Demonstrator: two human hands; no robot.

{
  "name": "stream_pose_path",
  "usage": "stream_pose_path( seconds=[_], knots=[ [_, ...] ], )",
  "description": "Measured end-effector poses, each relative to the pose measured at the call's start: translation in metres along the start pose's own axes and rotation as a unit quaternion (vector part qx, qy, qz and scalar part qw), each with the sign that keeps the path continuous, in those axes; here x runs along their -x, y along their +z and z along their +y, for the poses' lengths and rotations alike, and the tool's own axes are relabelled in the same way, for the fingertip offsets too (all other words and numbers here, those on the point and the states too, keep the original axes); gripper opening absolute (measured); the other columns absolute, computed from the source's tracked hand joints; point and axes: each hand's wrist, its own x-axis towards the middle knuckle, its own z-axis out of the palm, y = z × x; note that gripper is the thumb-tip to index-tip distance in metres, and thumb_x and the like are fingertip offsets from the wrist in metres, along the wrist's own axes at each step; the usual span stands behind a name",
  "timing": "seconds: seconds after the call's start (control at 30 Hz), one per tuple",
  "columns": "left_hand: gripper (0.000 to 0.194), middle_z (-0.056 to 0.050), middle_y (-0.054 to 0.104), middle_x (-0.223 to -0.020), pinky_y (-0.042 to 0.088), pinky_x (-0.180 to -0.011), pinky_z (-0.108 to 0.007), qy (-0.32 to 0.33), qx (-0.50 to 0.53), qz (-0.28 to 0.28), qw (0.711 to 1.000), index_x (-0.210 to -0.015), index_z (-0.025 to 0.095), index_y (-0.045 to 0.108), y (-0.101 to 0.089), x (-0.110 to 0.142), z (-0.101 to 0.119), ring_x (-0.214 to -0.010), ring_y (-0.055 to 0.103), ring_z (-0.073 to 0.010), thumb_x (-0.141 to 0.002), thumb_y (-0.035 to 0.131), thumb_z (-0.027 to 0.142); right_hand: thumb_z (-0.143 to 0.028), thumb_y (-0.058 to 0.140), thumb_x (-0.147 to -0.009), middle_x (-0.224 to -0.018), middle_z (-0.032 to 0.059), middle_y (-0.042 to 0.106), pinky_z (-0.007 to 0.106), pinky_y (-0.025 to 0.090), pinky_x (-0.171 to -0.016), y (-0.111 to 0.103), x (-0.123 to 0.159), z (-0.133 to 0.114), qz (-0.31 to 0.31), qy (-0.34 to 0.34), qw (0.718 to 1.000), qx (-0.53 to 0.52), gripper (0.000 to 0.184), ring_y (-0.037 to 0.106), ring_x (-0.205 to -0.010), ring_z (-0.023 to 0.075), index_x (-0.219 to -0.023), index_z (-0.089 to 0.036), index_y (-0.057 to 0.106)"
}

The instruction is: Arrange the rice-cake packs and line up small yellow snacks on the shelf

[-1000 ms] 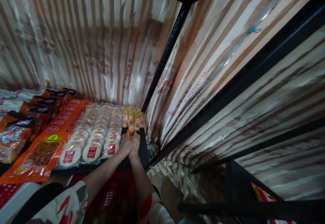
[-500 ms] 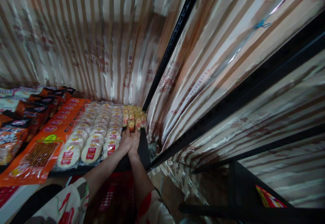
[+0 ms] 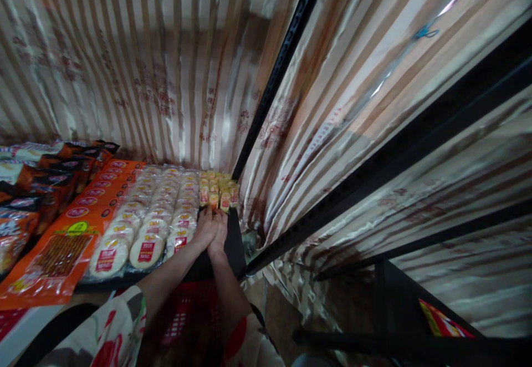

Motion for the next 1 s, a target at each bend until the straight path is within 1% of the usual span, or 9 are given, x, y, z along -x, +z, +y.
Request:
stream_pose_path(
  seconds=[0.17,0.33,0.4,0.47,0.57,0.67,0.8,0.9,1.0],
  knots=[
    [0.047,-0.020,0.048,-0.135,0.033,-0.110,-0.036,0.012,0.000,-0.001,1.000,-0.129,0.005,0.047,-0.003,-0.002,0.000,-0.130,0.042,-0.0250,-0.085,0.042,0.018,-0.014,0.040,-0.081,-0.113,0.0115,0.059,0.027,0.045,-0.092,-0.006,0.002,-0.004,0.036,0.047,0.994,-0.089,0.034,0.058,-0.101,0.0157,-0.105,-0.014,0.063],
    [0.047,-0.023,0.042,-0.140,0.029,-0.113,-0.037,0.019,0.025,0.004,1.000,-0.127,0.001,0.048,-0.006,-0.005,0.002,-0.134,0.038,-0.0257,-0.083,0.041,0.016,-0.010,0.040,-0.079,-0.125,0.0125,0.054,0.037,0.038,-0.100,-0.014,-0.001,-0.004,0.112,0.052,0.992,-0.008,0.043,0.049,-0.114,0.0208,-0.116,-0.017,0.061],
    [0.047,-0.023,0.041,-0.140,0.028,-0.114,-0.037,0.028,0.042,0.006,0.999,-0.126,0.001,0.049,-0.007,-0.006,0.001,-0.134,0.037,-0.0248,-0.082,0.041,0.014,-0.008,0.038,-0.077,-0.130,0.0139,0.051,0.040,0.036,-0.101,-0.015,-0.004,-0.001,0.122,0.044,0.991,0.020,0.049,0.046,-0.118,0.0226,-0.121,-0.016,0.058],
    [0.046,-0.022,0.042,-0.141,0.026,-0.115,-0.038,0.040,0.062,0.002,0.997,-0.126,0.003,0.049,-0.005,-0.008,-0.002,-0.134,0.038,-0.0240,-0.081,0.042,0.014,-0.005,0.037,-0.076,-0.132,0.0138,0.051,0.041,0.036,-0.102,-0.014,-0.007,0.003,0.110,0.037,0.993,0.035,0.053,0.044,-0.121,0.0227,-0.124,-0.015,0.056],
    [0.045,-0.016,0.047,-0.139,0.024,-0.116,-0.041,0.052,0.095,0.002,0.994,-0.124,0.011,0.052,0.000,-0.013,-0.010,-0.134,0.038,-0.0229,-0.080,0.043,0.014,-0.003,0.035,-0.074,-0.135,0.0124,0.051,0.040,0.036,-0.103,-0.011,-0.009,0.009,0.073,0.031,0.996,0.049,0.057,0.043,-0.122,0.0219,-0.127,-0.014,0.055],
    [0.043,-0.011,0.052,-0.135,0.023,-0.116,-0.039,0.062,0.105,0.003,0.992,-0.120,0.016,0.055,0.003,-0.018,-0.017,-0.134,0.038,-0.0212,-0.079,0.045,0.013,-0.004,0.034,-0.076,-0.138,0.0127,0.049,0.039,0.037,-0.103,-0.010,-0.008,0.010,0.048,0.039,0.996,0.066,0.057,0.043,-0.122,0.0224,-0.128,-0.012,0.054],
    [0.042,-0.014,0.050,-0.137,0.026,-0.115,-0.039,0.070,0.100,0.000,0.992,-0.119,0.013,0.057,0.003,-0.020,-0.019,-0.132,0.040,-0.0225,-0.079,0.044,0.012,-0.003,0.033,-0.078,-0.141,0.0115,0.046,0.038,0.036,-0.103,-0.013,-0.005,0.004,0.034,0.046,0.995,0.081,0.057,0.042,-0.122,0.0230,-0.130,-0.012,0.053],
    [0.044,-0.013,0.051,-0.135,0.028,-0.114,-0.040,0.082,0.103,0.013,0.991,-0.120,0.014,0.056,0.004,-0.018,-0.019,-0.130,0.043,-0.0220,-0.078,0.044,0.011,-0.005,0.035,-0.079,-0.141,0.0108,0.045,0.038,0.037,-0.103,-0.017,-0.004,-0.001,0.033,0.042,0.995,0.081,0.055,0.040,-0.123,0.0230,-0.130,-0.015,0.053],
    [0.046,-0.012,0.052,-0.134,0.027,-0.115,-0.039,0.088,0.100,0.024,0.991,-0.121,0.014,0.054,0.004,-0.016,-0.018,-0.131,0.042,-0.0216,-0.077,0.044,0.010,-0.008,0.038,-0.082,-0.139,0.0124,0.045,0.036,0.037,-0.103,-0.020,-0.002,-0.006,0.032,0.044,0.995,0.085,0.050,0.038,-0.124,0.0235,-0.129,-0.014,0.054]
  ],
)
